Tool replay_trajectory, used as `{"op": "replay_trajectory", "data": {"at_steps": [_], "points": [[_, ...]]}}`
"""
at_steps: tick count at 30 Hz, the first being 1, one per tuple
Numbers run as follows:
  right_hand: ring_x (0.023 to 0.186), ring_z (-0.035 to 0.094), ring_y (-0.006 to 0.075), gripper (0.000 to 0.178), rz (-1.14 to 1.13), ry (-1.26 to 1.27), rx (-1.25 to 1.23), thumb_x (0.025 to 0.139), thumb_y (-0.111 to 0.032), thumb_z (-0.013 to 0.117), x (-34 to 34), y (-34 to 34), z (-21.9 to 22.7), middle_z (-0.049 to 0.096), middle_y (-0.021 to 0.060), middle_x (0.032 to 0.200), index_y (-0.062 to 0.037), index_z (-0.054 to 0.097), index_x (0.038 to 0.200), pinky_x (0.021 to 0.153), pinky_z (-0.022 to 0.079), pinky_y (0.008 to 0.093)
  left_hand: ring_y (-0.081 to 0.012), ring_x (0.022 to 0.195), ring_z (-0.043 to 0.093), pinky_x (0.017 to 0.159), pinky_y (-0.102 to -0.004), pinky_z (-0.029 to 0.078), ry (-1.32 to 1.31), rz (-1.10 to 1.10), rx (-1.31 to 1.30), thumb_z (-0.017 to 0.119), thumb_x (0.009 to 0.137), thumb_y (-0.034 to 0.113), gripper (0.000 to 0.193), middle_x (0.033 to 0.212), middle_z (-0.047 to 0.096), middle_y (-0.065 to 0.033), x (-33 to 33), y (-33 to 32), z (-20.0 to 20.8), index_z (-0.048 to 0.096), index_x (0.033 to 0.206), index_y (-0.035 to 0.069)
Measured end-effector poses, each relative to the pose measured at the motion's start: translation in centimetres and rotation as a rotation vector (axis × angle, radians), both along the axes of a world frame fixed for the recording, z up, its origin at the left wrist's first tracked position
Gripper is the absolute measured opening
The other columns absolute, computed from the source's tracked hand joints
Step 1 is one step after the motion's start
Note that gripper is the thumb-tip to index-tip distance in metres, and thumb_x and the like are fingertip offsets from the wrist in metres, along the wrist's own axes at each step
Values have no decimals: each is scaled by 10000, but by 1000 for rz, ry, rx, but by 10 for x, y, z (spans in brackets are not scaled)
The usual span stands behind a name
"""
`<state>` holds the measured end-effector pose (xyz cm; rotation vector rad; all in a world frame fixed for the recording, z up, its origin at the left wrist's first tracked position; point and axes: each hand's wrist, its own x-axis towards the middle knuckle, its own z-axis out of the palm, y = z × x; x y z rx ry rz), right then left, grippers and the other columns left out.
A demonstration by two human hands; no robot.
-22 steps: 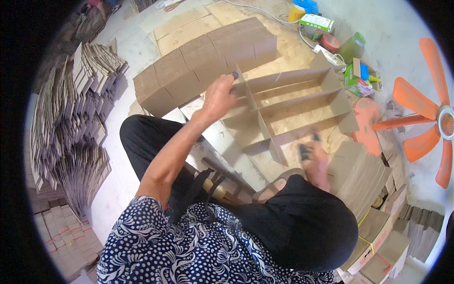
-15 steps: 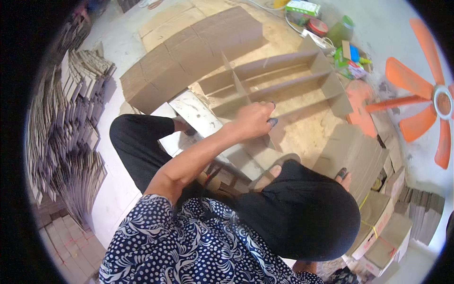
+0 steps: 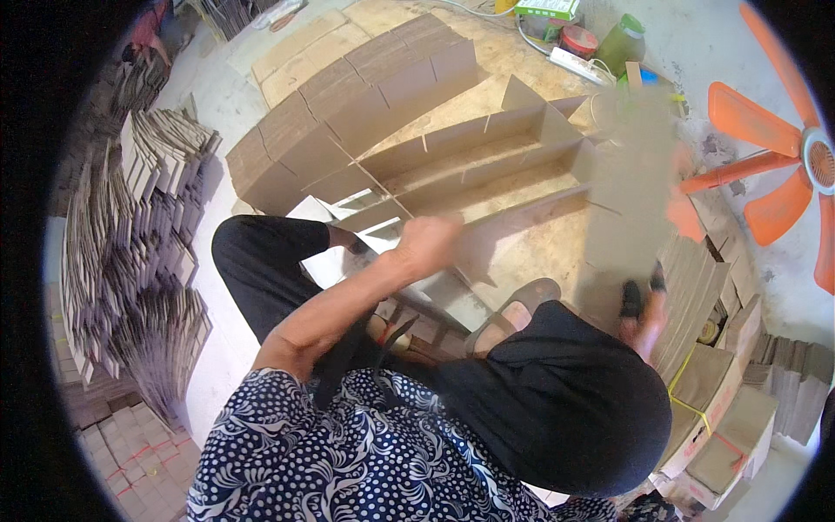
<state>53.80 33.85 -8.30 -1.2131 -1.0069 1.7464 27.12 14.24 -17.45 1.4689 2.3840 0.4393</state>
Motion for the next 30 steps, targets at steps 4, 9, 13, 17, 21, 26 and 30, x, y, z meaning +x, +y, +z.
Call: {"op": "replay_trajectory", "data": {"at_steps": [4, 9, 13, 17, 21, 26, 30], "points": [[931, 638, 351, 436, 696, -621, 1147, 861, -21, 582, -64, 20, 4, 601, 260, 1064, -13, 467, 1282, 731, 497, 381, -392, 689, 621, 605, -495, 497, 8, 26, -37, 545, 740, 77, 94, 746, 615, -207, 6, 3, 14, 553, 817, 24], [867, 608, 414, 447, 904, -428, 1205, 813, 39, 581, -123, 37, 25, 603, 257, 1003, -40, 508, 1247, 725, 490, 390, -386, 731, 629, 628, -487, 500, -34, 53, -57, 559, 742, 92, 100, 783, 631, -202, 13, 4, 11, 572, 822, 33], [864, 603, 404, 458, 1011, -313, 1231, 769, 86, 571, -148, 42, 21, 603, 249, 978, -56, 538, 1203, 735, 481, 386, -385, 736, 629, 632, -483, 499, -57, 42, -67, 573, 735, 103, 118, 790, 632, -201, 10, 4, 13, 578, 831, 36], [847, 590, 404, 427, 1153, -402, 1135, 743, 111, 552, -161, 38, 24, 598, 250, 937, -32, 550, 1146, 726, 470, 392, -380, 755, 630, 650, -478, 498, -84, 31, -60, 584, 727, 113, 139, 798, 629, -205, 7, 3, 13, 579, 840, 33], [829, 580, 414, 437, 1136, -445, 1236, 722, 112, 551, -162, 41, 18, 592, 254, 904, -30, 554, 1135, 705, 464, 407, -383, 768, 630, 662, -479, 498, -101, 19, -71, 583, 728, 116, 142, 807, 629, -204, 6, 6, 9, 579, 843, 32], [828, 602, 407, 232, 1227, -515, 1178, 812, 12, 565, -167, 26, 24, 601, 243, 920, -11, 584, 1043, 712, 475, 405, -385, 774, 630, 668, -485, 496, -105, 23, -59, 577, 740, 127, 144, 814, 632, -206, 5, 2, 12, 581, 851, 34], [791, 599, 411, 315, 1258, -538, 1234, 742, 59, 543, -170, 27, 1, 607, 246, 856, -31, 564, 1044, 691, 478, 439, -387, 773, 632, 667, -489, 498, -112, -16, -66, 571, 753, 139, 150, 804, 636, -208, 6, 6, 17, 583, 863, 39]]}}
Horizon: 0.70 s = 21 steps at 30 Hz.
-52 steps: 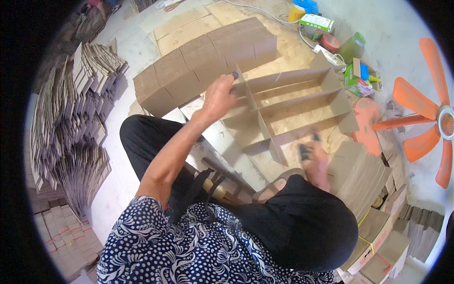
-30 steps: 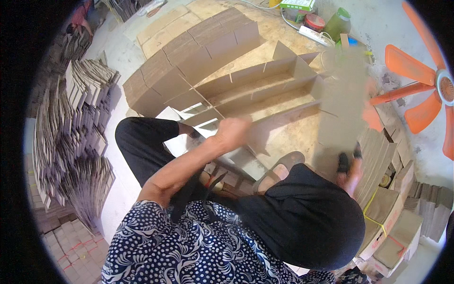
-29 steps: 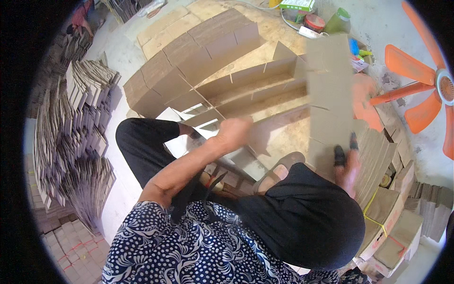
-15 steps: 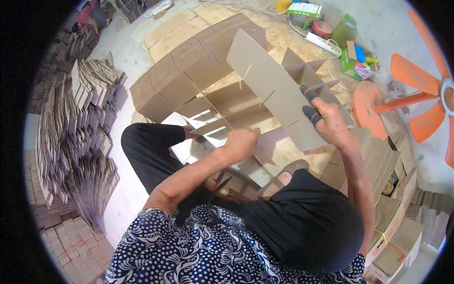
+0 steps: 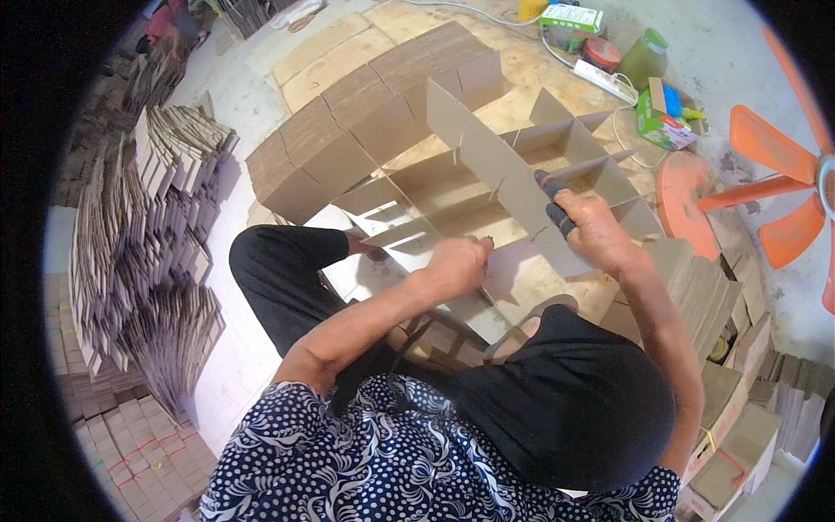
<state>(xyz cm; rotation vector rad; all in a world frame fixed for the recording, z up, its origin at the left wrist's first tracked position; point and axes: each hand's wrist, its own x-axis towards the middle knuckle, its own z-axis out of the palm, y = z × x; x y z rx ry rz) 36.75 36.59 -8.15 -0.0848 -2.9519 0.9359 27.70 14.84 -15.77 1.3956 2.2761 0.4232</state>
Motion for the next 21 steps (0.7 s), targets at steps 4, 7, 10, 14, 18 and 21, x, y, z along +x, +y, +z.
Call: {"op": "replay_trajectory", "data": {"at_steps": [4, 7, 10, 14, 18, 21], "points": [[814, 618, 377, 272, 29, -12, 94, 714, 15, 558, -13, -18, -11, 630, 217, 839, -28, 589, 981, 703, 498, 433, -389, 767, 635, 667, -490, 501, 13, 27, -23, 569, 759, 148, 155, 787, 640, -204, -1, -2, 0, 585, 874, 44], [987, 594, 326, 175, 92, -104, 335, 707, -43, 576, -17, -34, -23, 627, 192, 993, -27, 611, 877, 818, 478, 435, -385, 776, 635, 673, -490, 502, 9, 33, -57, 578, 752, 143, 159, 802, 638, -208, -2, 1, -3, 586, 877, 44], [1238, 421, 346, 305, 98, 50, 512, 707, -85, 608, -6, -43, -40, 492, 205, 1269, -23, 612, 1006, 974, 333, 527, -372, 800, 637, 686, -483, 505, 14, 11, -56, 604, 730, 135, 177, 837, 635, -214, -2, 4, -2, 586, 876, 36], [1256, 396, 376, 303, -219, 239, 387, 651, -95, 656, 43, -38, -37, 443, 209, 1330, -10, 638, 941, 1030, 279, 539, -366, 819, 637, 698, -458, 514, 86, -58, -250, 672, 673, 137, 265, 862, 640, -199, -19, -15, 12, 596, 897, 18], [1233, 405, 425, 355, -781, 289, 494, 668, -107, 684, 162, -12, -70, 443, 249, 1312, 9, 608, 995, 999, 314, 543, -364, 943, 575, 777, -448, 489, 52, -103, -28, 653, 733, 162, 273, 943, 591, -191, -19, -11, 57, 578, 942, 2], [1194, 423, 449, 456, -1059, -79, 720, 700, -91, 688, 220, -31, -83, 453, 267, 1291, 32, 541, 1113, 987, 337, 535, -375, 925, 562, 760, -458, 483, 29, -109, 193, 613, 767, 161, 239, 933, 583, -192, -5, 28, 59, 554, 923, -9]]}}
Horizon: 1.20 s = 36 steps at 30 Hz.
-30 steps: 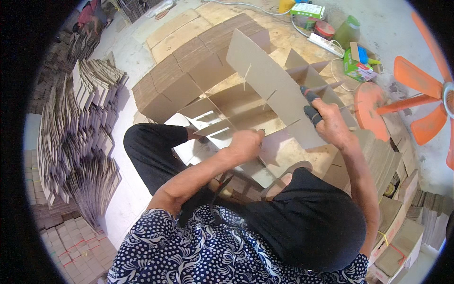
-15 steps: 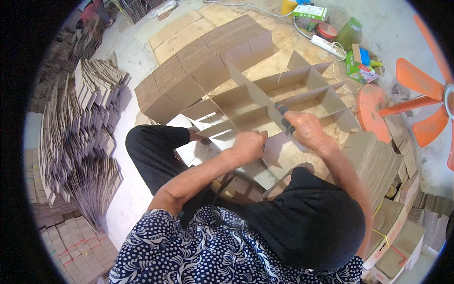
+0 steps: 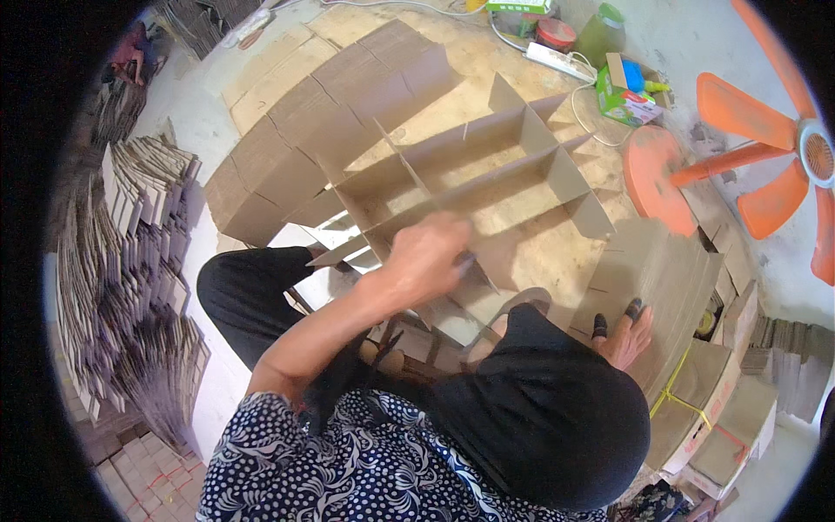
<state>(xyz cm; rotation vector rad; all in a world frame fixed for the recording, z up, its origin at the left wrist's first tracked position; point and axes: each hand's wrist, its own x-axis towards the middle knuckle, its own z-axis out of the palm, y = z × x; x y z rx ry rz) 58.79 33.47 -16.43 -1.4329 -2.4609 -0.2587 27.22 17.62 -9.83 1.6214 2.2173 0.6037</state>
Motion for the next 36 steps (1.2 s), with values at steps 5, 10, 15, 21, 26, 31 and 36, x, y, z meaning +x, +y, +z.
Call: {"op": "replay_trajectory", "data": {"at_steps": [5, 10, 15, 21, 26, 31, 36], "points": [[1139, 482, 375, 485, -17, 396, -234, 774, -40, 650, 57, 20, -9, 462, 262, 1281, 61, 473, 1214, 954, 409, 445, -399, 852, 595, 715, -483, 489, -27, -43, -254, 579, 739, 118, 164, 856, 607, -192, 7, 38, -55, 546, 843, -4], [1003, 556, 264, 439, 16, 693, -270, 855, -40, 599, 45, 39, 50, 542, 256, 1176, 58, 456, 1258, 884, 461, 356, -407, 813, 614, 688, -491, 492, 27, -12, -205, 561, 692, 82, 153, 823, 623, -199, 12, 24, -54, 558, 826, 10], [967, 620, 266, 488, 448, 437, -328, 857, -24, 595, -76, 50, 97, 605, 234, 1090, -12, 437, 1318, 838, 478, 346, -398, 804, 618, 681, -481, 496, 7, -13, -191, 563, 684, 77, 168, 801, 624, -194, 14, 31, -64, 568, 842, 22], [966, 617, 345, 449, 813, 416, -593, 821, 32, 570, -176, 86, 117, 606, 235, 1081, -32, 498, 1260, 812, 479, 363, -351, 689, 624, 582, -459, 486, 24, -10, -10, 585, 650, 79, 136, 697, 622, -187, 14, 38, -76, 603, 772, 22], [933, 604, 365, 357, 841, 364, -699, 827, 29, 539, -220, 87, 121, 609, 235, 1035, -26, 555, 1179, 810, 469, 372, -344, 705, 637, 591, -442, 503, -16, 11, -61, 585, 656, 95, 143, 712, 634, -185, 11, 46, -75, 604, 777, 23], [898, 600, 371, 315, 841, 169, -636, 828, 15, 543, -234, 94, 131, 612, 228, 1009, -29, 571, 1139, 771, 464, 386, -339, 731, 650, 623, -433, 518, -19, -14, -116, 579, 676, 103, 162, 747, 648, -180, 7, 53, -63, 618, 810, 20], [904, 598, 370, 307, 866, 161, -645, 834, 8, 539, -227, 96, 125, 611, 219, 1028, -23, 568, 1137, 768, 463, 388, -338, 777, 658, 665, -430, 527, -56, -11, -196, 570, 701, 109, 190, 792, 658, -191, 6, 61, -66, 627, 855, 13]]}}
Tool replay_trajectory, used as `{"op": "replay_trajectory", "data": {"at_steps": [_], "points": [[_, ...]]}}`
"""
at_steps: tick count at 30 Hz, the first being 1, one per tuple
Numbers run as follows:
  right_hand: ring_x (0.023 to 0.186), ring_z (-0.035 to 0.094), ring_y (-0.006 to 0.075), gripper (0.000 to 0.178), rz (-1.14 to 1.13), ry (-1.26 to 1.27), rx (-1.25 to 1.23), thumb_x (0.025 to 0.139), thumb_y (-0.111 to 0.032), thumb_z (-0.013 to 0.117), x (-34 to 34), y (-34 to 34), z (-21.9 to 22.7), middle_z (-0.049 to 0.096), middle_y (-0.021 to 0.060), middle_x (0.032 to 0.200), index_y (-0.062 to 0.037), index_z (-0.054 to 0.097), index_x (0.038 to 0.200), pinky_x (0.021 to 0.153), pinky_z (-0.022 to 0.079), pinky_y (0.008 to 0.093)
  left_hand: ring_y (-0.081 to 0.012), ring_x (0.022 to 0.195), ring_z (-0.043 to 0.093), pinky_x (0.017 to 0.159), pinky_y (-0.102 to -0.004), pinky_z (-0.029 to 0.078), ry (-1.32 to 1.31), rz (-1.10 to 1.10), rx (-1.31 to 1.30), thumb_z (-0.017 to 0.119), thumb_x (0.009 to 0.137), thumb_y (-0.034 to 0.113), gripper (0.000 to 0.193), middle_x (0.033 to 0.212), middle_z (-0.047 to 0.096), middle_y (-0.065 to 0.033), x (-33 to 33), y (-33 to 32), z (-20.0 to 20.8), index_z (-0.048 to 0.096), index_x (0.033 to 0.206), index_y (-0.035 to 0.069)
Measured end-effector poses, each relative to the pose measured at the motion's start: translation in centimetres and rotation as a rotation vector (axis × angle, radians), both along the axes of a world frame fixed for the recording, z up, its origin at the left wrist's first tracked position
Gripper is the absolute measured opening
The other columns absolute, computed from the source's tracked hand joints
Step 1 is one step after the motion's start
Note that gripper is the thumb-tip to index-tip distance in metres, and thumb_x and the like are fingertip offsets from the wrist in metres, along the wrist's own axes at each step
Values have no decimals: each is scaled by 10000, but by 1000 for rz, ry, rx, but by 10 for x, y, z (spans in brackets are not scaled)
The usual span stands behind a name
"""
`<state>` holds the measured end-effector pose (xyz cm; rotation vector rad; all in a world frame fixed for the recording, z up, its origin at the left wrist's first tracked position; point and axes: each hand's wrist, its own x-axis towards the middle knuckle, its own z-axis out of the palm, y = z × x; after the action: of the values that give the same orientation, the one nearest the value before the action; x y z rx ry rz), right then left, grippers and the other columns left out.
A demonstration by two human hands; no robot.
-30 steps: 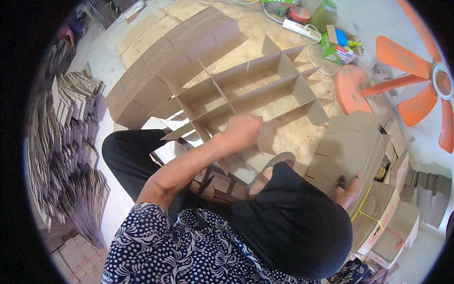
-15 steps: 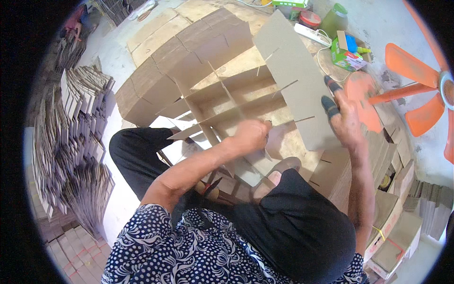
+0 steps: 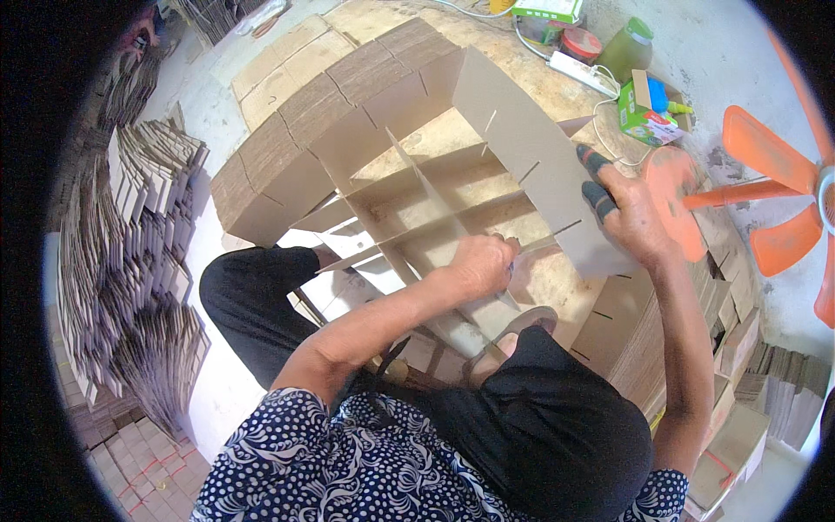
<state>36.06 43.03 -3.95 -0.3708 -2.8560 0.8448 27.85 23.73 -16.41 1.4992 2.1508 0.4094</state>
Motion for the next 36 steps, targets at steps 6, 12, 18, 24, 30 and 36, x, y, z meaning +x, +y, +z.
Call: {"op": "replay_trajectory", "data": {"at_steps": [6, 12, 18, 24, 30, 36], "points": [[953, 607, 352, 361, 51, 39, 12, 828, 2, 551, 8, 16, -10, 596, 224, 1078, -38, 548, 1187, 791, 468, 392, -353, 804, 657, 690, -441, 525, -38, -13, -66, 546, 730, 108, 189, 848, 652, -219, -4, 1, 4, 622, 863, -2], [912, 637, 324, 291, 50, -69, 13, 852, -20, 558, -2, 7, -8, 621, 217, 1072, -22, 579, 1143, 786, 480, 352, -354, 784, 658, 676, -444, 528, -34, -24, -45, 545, 728, 104, 197, 809, 649, -220, -4, 2, 5, 625, 875, -1], [882, 602, 401, 420, 61, -27, -2, 739, 49, 513, -7, -3, -40, 609, 243, 976, -39, 556, 1148, 747, 477, 422, -344, 764, 660, 657, -431, 531, 25, -26, -75, 563, 711, 108, 189, 793, 655, -193, -2, 3, 11, 616, 866, 13], [809, 611, 358, 111, 168, -174, 409, 708, -33, 545, 6, -21, -105, 618, 160, 789, -34, 558, 818, 697, 465, 458, -343, 846, 647, 719, -424, 523, -18, -34, -170, 571, 697, 82, 230, 898, 647, -199, -1, 8, 13, 596, 916, 15], [938, 566, 305, 127, -15, 76, 440, 729, -30, 535, -29, -36, -87, 608, 140, 887, -37, 600, 837, 845, 395, 476, -458, 1220, 387, 1002, -473, 372, -197, -196, 566, 651, 705, 63, 401, 1298, 386, -286, -6, -67, 18, 500, 1060, -49], [926, 544, 298, 222, -11, -11, 357, 698, -31, 587, -63, -62, -107, 560, 158, 910, -13, 584, 919, 812, 398, 440, -511, 1354, 86, 1063, -627, 149, 227, -164, -39, 754, 512, 85, 781, 1464, 110, -294, -5, -151, 27, 451, 1224, -22]]}}
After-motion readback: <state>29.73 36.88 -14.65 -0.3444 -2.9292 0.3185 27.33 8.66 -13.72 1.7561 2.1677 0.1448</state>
